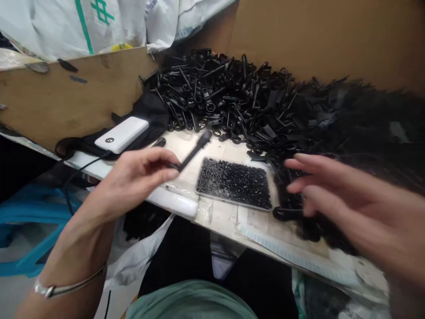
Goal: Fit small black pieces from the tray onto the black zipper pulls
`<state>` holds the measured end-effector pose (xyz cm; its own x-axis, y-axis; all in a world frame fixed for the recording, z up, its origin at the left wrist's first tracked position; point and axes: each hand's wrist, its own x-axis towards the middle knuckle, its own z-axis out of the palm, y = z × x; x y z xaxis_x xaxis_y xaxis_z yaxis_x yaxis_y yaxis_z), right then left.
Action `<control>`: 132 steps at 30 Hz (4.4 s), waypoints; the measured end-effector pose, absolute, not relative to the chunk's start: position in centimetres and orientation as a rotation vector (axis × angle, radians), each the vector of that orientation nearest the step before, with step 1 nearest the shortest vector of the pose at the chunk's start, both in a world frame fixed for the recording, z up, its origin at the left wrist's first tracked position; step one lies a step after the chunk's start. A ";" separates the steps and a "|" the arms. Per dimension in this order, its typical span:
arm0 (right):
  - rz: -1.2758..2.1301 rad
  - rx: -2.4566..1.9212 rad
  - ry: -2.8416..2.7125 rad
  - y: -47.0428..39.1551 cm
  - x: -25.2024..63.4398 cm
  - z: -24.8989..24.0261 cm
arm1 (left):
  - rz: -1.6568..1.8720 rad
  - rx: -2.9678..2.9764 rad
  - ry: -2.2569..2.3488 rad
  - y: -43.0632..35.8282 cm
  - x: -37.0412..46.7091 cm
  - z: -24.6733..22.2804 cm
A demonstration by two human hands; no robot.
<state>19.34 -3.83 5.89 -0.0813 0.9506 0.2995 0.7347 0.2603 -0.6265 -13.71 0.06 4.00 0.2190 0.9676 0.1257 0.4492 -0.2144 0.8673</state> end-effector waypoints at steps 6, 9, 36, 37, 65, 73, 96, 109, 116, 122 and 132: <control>0.989 -1.336 -1.826 -6.5 16.7 3.7 | 0.404 1.103 0.614 -4.3 -8.7 2.5; 1.248 -1.509 -1.440 -7.9 16.5 1.5 | 0.412 1.254 0.747 -5.1 -7.5 1.1; 0.282 -1.655 -2.312 -1.0 13.9 1.4 | 0.511 2.421 1.310 -2.2 -6.6 1.3; 0.229 -1.656 -2.374 -0.4 13.5 1.3 | 0.499 2.457 1.356 -1.9 -6.8 1.6; -0.033 -1.825 -2.732 -2.3 9.9 1.4 | 0.371 2.559 1.321 2.1 -5.6 -0.7; -0.013 -1.656 -2.843 -1.7 9.7 2.0 | 0.367 2.576 1.286 1.9 -5.7 -0.3; 1.161 -1.594 -1.915 -8.7 14.5 -0.6 | 0.352 2.509 1.044 -5.8 -7.0 0.9; 1.355 -1.562 -1.371 -8.4 13.8 -1.2 | 0.667 2.475 1.238 -2.6 -8.7 0.8; 1.283 -1.492 -1.165 -8.3 13.7 -0.7 | 0.355 2.641 1.378 2.4 -6.9 1.1; 1.250 -1.339 -1.223 -8.2 15.1 -1.4 | 0.203 2.740 1.300 4.2 -5.3 0.3; 1.195 -1.262 -1.200 -7.9 15.6 -1.6 | 0.347 2.643 1.309 4.1 -5.3 0.2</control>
<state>15.61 -7.87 -1.61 0.0256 0.9994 -0.0248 0.0296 -0.0256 -0.9992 -5.25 4.11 0.21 0.5870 0.7990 0.1308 0.7590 -0.5993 0.2545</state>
